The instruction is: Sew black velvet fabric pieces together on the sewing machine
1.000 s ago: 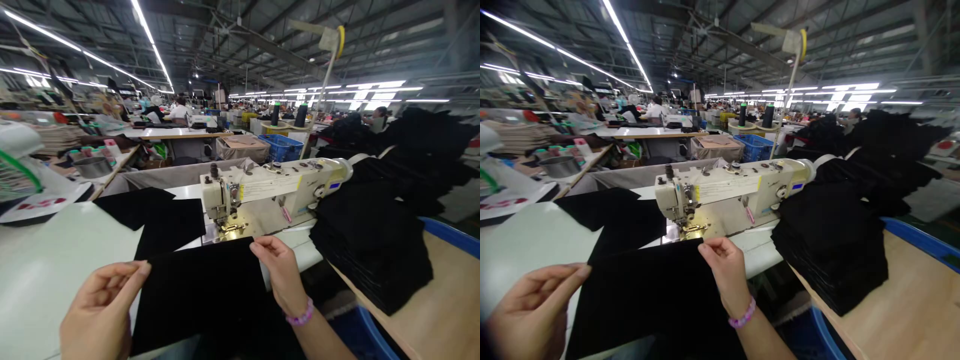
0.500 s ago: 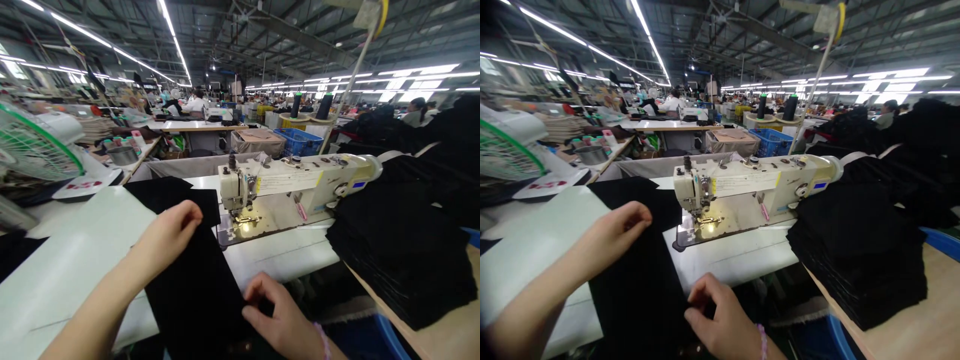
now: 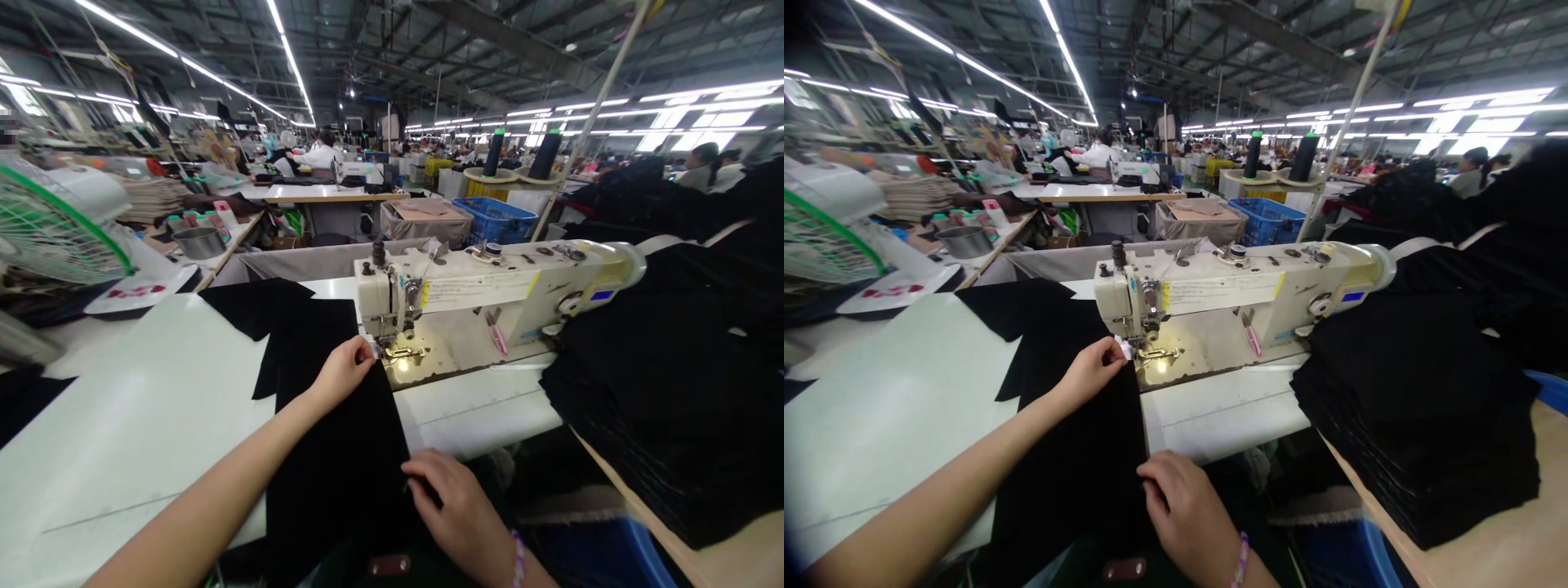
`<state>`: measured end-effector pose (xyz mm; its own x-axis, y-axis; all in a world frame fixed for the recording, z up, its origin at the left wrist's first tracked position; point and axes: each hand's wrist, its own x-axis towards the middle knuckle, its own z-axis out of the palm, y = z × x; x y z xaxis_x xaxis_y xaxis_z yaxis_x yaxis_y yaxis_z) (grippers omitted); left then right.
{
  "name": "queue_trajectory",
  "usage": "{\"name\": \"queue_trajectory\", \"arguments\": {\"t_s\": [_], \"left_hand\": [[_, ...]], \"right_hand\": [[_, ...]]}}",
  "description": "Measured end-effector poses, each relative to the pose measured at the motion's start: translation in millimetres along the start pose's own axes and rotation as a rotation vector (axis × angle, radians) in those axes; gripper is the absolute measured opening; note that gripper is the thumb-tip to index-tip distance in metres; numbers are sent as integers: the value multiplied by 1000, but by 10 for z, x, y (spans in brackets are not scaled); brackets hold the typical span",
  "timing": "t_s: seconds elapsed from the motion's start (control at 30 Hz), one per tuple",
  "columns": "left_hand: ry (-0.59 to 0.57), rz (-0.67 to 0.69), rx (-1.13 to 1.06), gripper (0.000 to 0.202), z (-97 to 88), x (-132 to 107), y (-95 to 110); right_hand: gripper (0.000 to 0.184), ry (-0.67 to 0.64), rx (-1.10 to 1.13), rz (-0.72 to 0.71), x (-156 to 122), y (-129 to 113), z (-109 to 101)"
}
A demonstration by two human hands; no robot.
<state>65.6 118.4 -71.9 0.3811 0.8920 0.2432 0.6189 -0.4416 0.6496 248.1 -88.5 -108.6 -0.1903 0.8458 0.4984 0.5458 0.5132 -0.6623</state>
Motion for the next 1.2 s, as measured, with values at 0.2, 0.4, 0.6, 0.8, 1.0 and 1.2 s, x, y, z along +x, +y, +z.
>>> {"name": "queue_trajectory", "arguments": {"t_s": [0.2,0.4,0.6,0.8,1.0,1.2], "left_hand": [[-2,-58,-36,8,71,199,-60],[-5,-59,9,10,75,262,-105],[88,-24,143,12,11,112,145],[-204,311,175,14,-35,-862,683],[-209,629,297,31,-43,-1253,550],[-204,686,367,32,-90,-962,309]], "right_hand": [[18,26,-232,-101,150,29,-44],[24,8,-208,-96,195,2,-44],[23,-35,-220,-132,183,9,-81],[26,-106,-197,-128,177,26,-111],[29,-79,-190,-127,339,74,-79],[26,-96,-231,-99,623,185,-28]]}}
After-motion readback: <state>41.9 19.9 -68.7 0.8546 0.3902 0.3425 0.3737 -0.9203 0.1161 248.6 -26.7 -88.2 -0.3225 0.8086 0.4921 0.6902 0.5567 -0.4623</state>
